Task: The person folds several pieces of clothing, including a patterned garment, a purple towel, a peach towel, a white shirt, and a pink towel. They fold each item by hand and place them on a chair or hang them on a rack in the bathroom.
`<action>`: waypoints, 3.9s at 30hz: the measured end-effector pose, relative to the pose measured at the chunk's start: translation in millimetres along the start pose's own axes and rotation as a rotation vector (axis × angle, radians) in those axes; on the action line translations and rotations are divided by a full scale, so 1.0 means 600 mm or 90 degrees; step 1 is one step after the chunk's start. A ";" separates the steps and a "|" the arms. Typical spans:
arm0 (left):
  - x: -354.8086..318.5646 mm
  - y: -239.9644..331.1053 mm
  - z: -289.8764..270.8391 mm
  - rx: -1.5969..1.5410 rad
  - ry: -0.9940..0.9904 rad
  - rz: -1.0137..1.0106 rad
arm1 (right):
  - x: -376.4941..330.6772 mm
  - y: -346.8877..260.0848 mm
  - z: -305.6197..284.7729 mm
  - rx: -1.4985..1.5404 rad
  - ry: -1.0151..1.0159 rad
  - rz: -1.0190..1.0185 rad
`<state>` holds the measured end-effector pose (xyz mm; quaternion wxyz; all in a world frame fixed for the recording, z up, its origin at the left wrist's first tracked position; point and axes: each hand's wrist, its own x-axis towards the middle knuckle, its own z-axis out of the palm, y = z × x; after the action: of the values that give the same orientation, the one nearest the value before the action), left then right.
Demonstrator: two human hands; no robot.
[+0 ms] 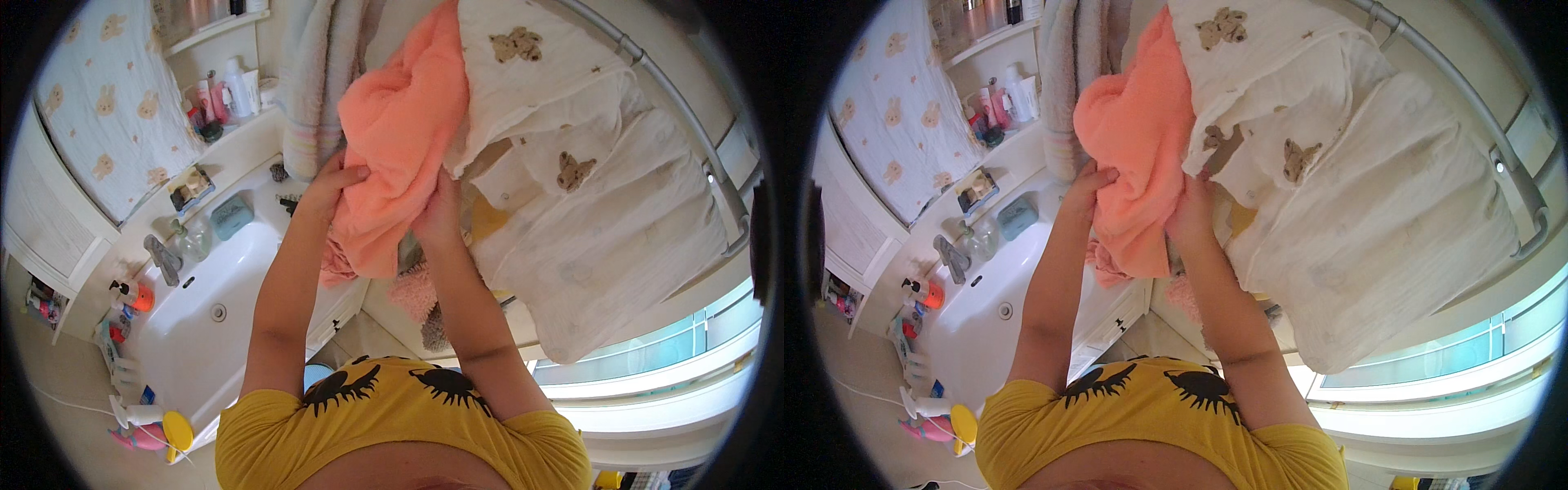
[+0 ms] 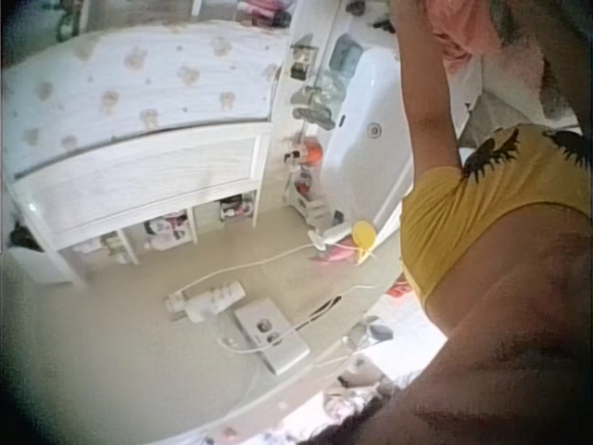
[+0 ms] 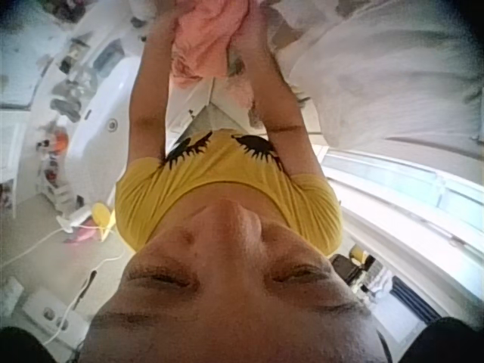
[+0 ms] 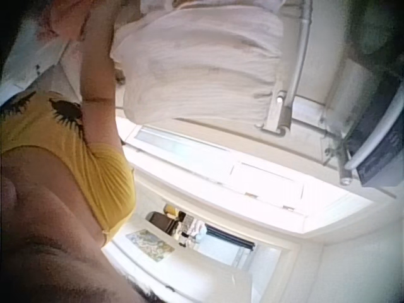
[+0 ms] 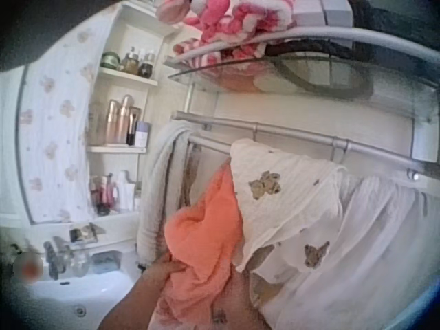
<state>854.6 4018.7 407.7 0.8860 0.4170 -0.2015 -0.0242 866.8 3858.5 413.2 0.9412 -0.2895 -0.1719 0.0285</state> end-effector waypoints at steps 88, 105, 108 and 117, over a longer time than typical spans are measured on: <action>-0.087 0.203 0.252 0.612 0.280 0.465 | -0.126 -0.180 0.159 -0.622 -0.367 -0.402; 0.134 0.269 0.438 1.026 -0.187 0.010 | -0.026 -0.138 0.119 -0.634 -0.104 -0.458; 0.149 0.258 0.422 1.036 -0.171 0.033 | -0.006 -0.151 0.148 -0.715 0.010 -0.531; 0.151 0.265 0.367 0.936 -0.248 0.338 | 0.010 -0.163 0.143 -0.549 0.016 -0.395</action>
<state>834.8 3942.4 683.2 0.3100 0.8200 -0.4091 0.2535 839.0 3824.2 535.8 0.7027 -0.5864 -0.2341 -0.3280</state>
